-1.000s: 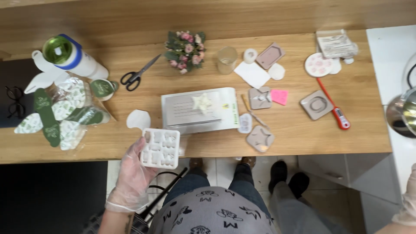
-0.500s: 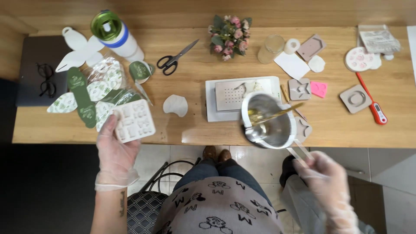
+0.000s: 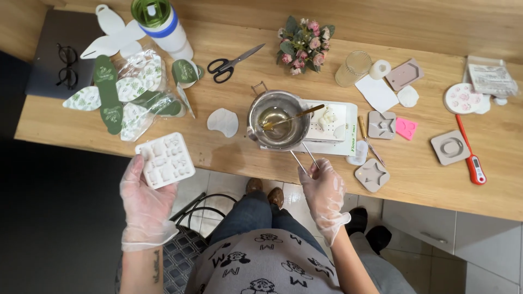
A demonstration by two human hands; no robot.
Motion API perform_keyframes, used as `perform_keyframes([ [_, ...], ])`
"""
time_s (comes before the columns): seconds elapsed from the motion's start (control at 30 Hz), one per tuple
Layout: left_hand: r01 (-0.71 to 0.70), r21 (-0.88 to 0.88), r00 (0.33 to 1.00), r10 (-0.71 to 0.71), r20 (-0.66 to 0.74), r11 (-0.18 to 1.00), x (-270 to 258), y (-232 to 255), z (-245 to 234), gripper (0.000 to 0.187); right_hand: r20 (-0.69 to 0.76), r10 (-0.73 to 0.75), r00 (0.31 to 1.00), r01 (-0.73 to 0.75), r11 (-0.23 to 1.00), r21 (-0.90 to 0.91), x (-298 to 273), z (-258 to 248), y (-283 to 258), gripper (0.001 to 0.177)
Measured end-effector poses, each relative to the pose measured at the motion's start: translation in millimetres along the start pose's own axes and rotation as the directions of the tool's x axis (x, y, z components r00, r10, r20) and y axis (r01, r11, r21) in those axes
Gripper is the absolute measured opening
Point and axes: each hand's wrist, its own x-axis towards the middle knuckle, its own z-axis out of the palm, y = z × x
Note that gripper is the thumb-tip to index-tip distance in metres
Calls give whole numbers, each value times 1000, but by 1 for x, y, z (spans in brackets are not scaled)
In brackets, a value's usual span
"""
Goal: Assembling and decorating wax melts by placing small wax pieces into molds and using a heat gun to smooth the surface.
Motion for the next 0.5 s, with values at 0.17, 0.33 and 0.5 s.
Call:
perform_keyframes([
  [0.17,-5,-4,1000,5,-19,1000,-11,-6,-3,18,1,-21,1000,21,1000,16,3,3,-4,26],
  [0.33,-20,34,1000,20,4,999,-10,-11,3,16,22,-17,1000,17,1000,12,7,13,4,24],
  [0.5,17,102,996,-27,90,995,10,-13,24,13,37,42,998,-42,999,-11,7,20,5,28],
])
